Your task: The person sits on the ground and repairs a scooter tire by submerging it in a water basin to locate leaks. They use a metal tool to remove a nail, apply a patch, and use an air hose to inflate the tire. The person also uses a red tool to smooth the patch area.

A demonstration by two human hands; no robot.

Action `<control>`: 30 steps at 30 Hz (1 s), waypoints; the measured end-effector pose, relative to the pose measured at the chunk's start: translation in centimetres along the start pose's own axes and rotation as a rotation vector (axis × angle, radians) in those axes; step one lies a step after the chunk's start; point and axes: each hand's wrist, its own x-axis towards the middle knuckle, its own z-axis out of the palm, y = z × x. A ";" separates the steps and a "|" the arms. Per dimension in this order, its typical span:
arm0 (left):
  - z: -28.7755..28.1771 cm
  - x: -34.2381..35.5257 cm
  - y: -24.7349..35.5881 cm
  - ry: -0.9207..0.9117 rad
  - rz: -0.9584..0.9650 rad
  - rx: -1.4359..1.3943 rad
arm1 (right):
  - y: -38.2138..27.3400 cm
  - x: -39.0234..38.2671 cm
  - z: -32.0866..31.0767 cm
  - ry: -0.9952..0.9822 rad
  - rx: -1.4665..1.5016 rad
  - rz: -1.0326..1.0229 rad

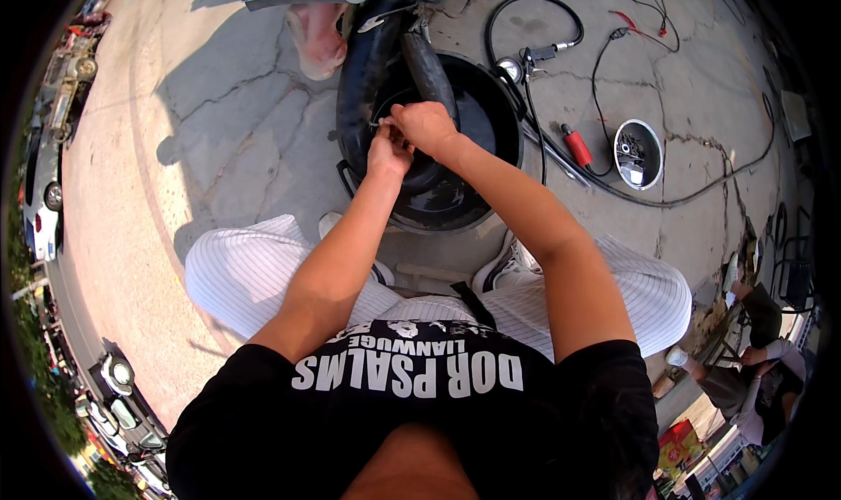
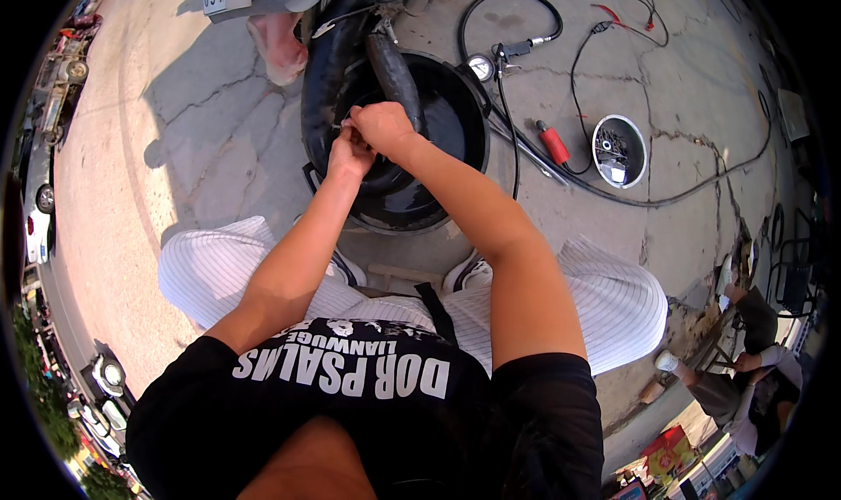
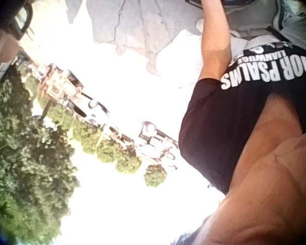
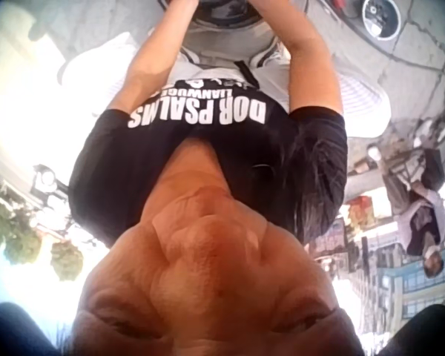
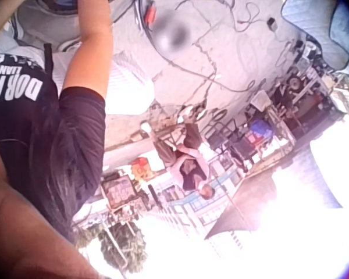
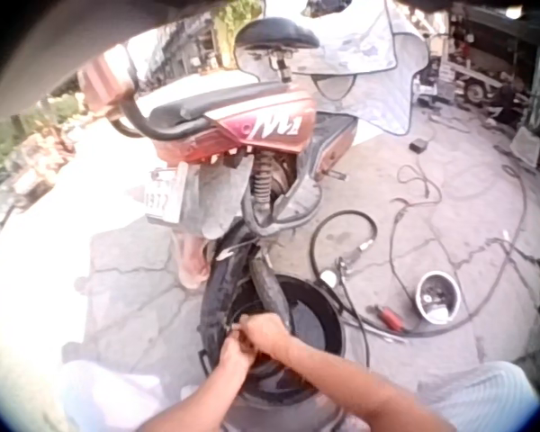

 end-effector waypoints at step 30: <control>-0.7 0.6 -0.3 -0.063 -0.019 -0.072 | -0.5 0.8 -0.1 -0.001 0.638 0.412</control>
